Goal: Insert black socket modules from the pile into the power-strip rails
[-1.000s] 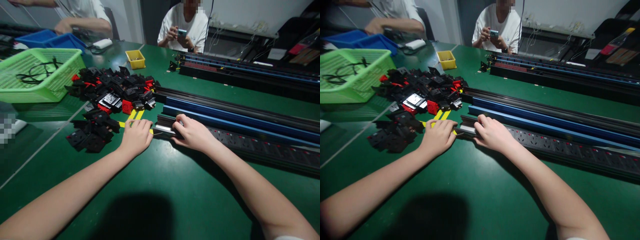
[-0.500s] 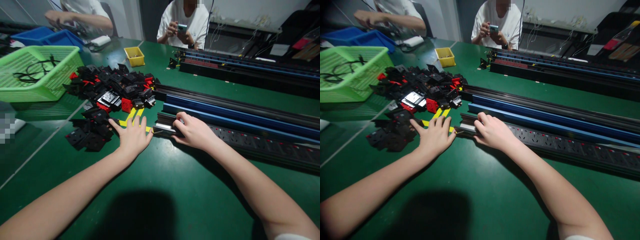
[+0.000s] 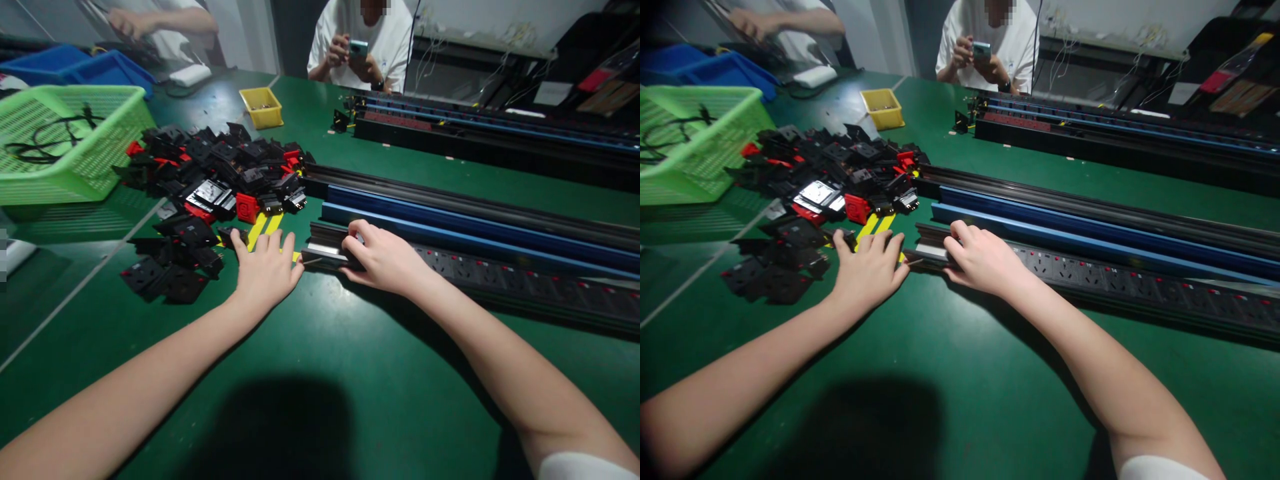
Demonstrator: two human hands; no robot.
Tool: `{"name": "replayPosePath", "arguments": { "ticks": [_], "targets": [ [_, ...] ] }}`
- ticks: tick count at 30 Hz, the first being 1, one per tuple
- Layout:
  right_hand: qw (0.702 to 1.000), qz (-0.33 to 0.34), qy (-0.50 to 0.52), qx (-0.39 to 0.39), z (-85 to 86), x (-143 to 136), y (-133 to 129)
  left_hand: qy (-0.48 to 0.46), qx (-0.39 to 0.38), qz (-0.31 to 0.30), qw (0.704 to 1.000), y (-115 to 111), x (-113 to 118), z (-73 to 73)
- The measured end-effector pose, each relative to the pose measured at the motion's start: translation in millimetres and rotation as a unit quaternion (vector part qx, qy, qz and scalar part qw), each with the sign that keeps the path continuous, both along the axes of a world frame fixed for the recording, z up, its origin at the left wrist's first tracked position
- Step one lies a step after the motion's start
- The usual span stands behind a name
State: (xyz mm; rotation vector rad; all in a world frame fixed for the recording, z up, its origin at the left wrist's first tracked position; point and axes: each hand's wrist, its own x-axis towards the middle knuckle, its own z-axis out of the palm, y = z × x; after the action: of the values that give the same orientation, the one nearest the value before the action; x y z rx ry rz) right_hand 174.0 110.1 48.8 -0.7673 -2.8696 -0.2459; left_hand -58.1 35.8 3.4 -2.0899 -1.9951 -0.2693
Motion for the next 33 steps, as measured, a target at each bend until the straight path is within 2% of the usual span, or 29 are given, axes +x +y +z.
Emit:
{"name": "replayPosePath", "arguments": {
  "ticks": [7, 11, 15, 20, 25, 33],
  "targets": [
    [1.000, -0.001, 0.002, -0.004, 0.2, 0, 0, -0.004, 0.008, -0.051, 0.999, 2, -3, 0.3],
    [1.000, -0.005, -0.002, -0.004, 0.2, 0, -1, -0.010, 0.012, -0.102, 0.995, 5, -6, -0.1],
    [1.000, -0.006, -0.004, -0.006, 0.1, 0, -1, -0.053, 0.020, -0.138, 0.989, 8, -11, 0.9],
    [1.000, -0.002, -0.011, -0.004, 1.5, 0, -1, -0.160, 0.098, -0.067, 0.980, 12, -17, 0.9],
    [1.000, 0.002, -0.016, 0.001, 1.6, 0, -1, -0.203, 0.111, 0.011, 0.973, 17, -20, -1.4],
    [1.000, 0.004, -0.018, -0.004, 1.5, 0, -1, -0.238, 0.101, 0.011, 0.966, 21, -26, -7.1]
  ]
}}
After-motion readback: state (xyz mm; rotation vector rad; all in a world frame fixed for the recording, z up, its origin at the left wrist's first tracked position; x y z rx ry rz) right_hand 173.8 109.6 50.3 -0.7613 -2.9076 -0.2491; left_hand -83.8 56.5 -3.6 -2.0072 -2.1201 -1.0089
